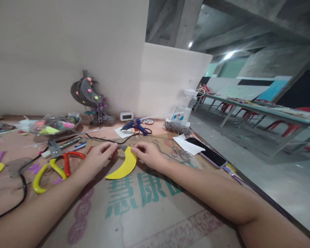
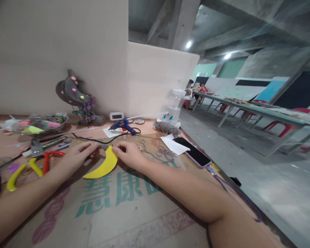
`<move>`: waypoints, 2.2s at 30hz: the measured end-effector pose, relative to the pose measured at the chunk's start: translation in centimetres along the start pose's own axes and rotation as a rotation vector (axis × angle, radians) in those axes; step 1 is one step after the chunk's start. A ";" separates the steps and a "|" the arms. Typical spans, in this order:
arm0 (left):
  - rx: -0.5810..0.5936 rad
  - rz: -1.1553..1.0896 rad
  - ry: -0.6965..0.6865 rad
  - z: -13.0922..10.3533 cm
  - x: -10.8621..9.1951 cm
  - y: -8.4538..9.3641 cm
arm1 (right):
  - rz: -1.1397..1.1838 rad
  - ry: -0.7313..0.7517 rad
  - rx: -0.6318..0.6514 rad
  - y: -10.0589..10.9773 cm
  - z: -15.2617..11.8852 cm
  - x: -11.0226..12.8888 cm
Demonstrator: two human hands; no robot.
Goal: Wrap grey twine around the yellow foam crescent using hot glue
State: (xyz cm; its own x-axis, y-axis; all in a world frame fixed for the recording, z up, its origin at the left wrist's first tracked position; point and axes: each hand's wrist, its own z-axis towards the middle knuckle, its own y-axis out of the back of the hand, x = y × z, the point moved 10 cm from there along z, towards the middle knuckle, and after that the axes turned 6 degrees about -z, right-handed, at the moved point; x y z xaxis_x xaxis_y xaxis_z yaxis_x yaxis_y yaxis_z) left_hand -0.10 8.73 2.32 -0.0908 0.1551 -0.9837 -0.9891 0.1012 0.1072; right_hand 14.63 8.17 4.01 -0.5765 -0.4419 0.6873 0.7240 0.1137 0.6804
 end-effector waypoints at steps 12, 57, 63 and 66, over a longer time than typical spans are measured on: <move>0.008 0.214 -0.026 0.3 -0.1 0.3 | -0.189 0.032 -0.051 8.3 3.2 -0.9; 0.077 0.082 0.014 -0.1 0.3 -1.0 | -0.053 -0.029 0.122 -1.0 -1.0 0.1; 0.110 0.122 -0.028 -0.1 0.0 -1.3 | -0.070 0.017 0.125 -1.1 -1.1 0.4; 0.097 0.077 -0.010 -0.1 0.0 -1.1 | -0.075 0.012 0.112 -1.0 -1.1 0.4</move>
State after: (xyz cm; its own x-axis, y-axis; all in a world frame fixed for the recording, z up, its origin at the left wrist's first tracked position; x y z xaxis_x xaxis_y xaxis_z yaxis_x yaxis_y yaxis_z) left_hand 1.00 8.54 2.14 -0.1644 0.1762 -0.9705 -0.9633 0.1829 0.1964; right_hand 14.11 6.94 3.32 -0.6225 -0.4637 0.6304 0.6315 0.1781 0.7546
